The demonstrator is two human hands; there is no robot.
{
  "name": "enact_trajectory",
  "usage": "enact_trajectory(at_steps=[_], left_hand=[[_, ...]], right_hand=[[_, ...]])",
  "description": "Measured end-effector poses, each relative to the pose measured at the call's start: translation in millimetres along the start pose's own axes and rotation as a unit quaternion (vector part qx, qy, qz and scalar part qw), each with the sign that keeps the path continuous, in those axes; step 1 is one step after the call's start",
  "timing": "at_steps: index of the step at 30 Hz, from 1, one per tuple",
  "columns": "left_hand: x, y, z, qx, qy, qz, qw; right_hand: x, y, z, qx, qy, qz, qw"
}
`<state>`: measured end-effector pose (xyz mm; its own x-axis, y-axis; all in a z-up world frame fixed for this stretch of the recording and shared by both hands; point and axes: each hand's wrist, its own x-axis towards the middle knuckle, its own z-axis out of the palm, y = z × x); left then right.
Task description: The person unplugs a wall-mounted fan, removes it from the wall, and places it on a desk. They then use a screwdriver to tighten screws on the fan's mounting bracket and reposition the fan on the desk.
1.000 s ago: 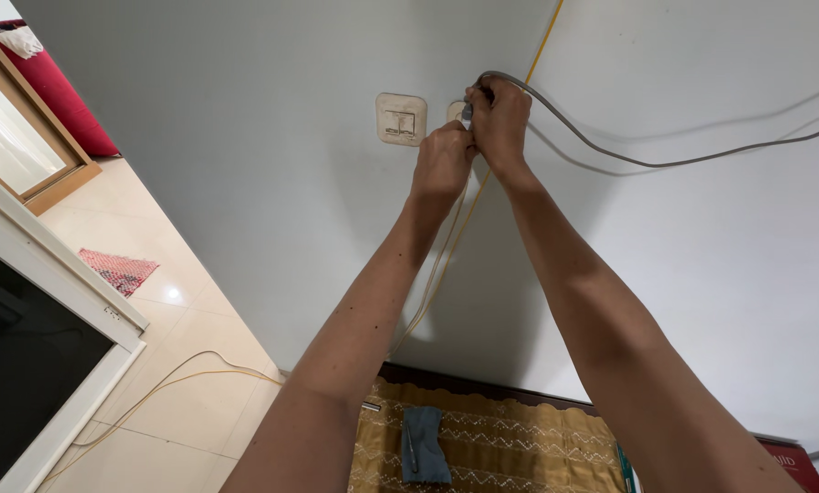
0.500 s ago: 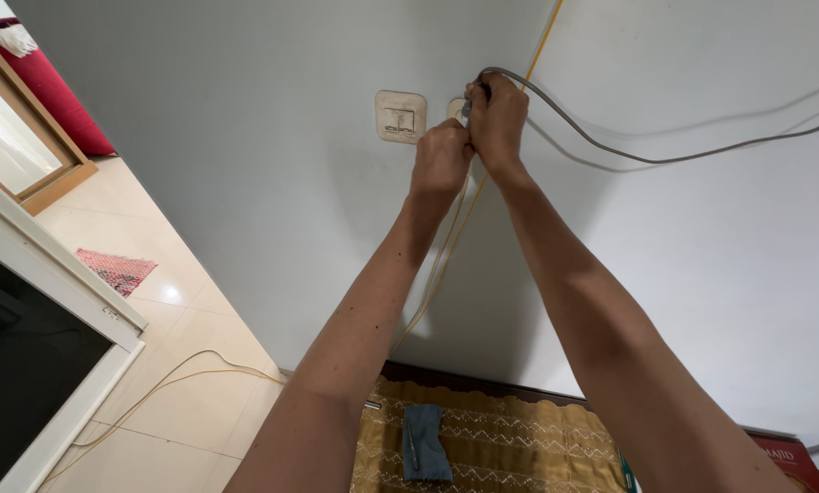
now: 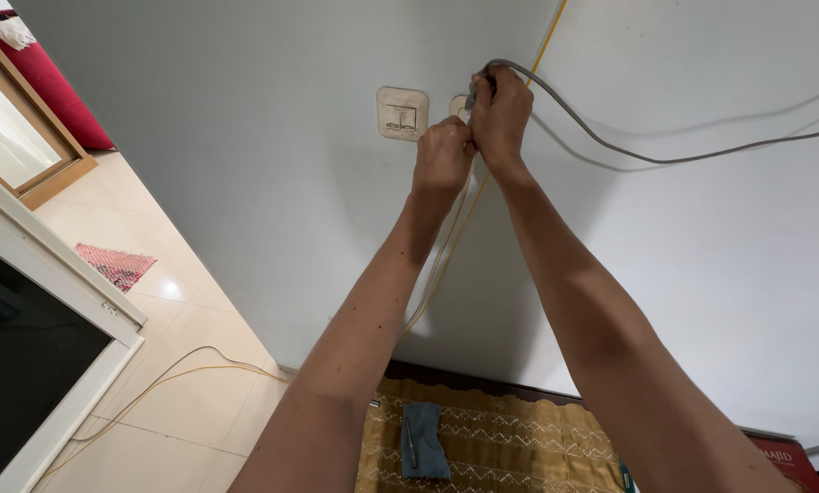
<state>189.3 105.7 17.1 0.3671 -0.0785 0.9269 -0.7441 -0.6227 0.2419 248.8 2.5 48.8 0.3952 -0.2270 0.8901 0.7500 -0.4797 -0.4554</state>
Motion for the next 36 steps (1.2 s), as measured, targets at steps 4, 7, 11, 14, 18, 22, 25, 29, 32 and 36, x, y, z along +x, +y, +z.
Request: enact_trajectory(at_steps=[4,7,11,14,18,22,25,29,32,36], left_hand=[[-3.1,0.9,-4.1,-0.054,0.022,0.013,0.998],[-2.4,0.4,-4.7,-0.062,0.033,0.022,0.997],[-3.6,-2.3,-3.9,-0.032,0.023,0.005,0.999],[-6.0,1.4,-1.7,-0.045,0.042,0.018,0.998],[-4.1,6.6,-8.4,-0.074,-0.006,-0.031,0.997],[-2.3,8.7,-8.1,-0.017,-0.018,-0.053,0.998],[0.8,8.0,-7.0,0.002,-0.019,-0.048,0.999],[-0.2,9.1,-7.3,-0.008,-0.021,-0.051,0.998],[-1.4,12.4,-9.6,-0.019,-0.015,-0.056,0.998],[-1.1,17.6,-13.9,-0.016,-0.023,-0.072,0.997]], right_hand=[[-1.0,-1.6,1.4,-0.038,0.013,-0.019,0.999],[-1.3,-1.0,5.0,-0.048,0.013,0.000,0.999],[-6.8,3.1,8.9,-0.052,0.039,-0.027,0.998],[23.7,6.2,5.6,0.007,0.020,-0.062,0.998],[82.4,-15.0,-1.2,0.056,-0.068,-0.087,0.992],[79.4,-37.1,-7.4,-0.007,-0.102,-0.121,0.987],[56.9,-37.1,-31.6,-0.004,-0.062,-0.109,0.992],[32.0,-33.3,-60.4,-0.006,-0.029,-0.063,0.998],[16.2,-33.5,-83.9,-0.016,-0.046,0.046,0.998],[-8.2,-29.0,-122.2,0.032,-0.067,0.226,0.971]])
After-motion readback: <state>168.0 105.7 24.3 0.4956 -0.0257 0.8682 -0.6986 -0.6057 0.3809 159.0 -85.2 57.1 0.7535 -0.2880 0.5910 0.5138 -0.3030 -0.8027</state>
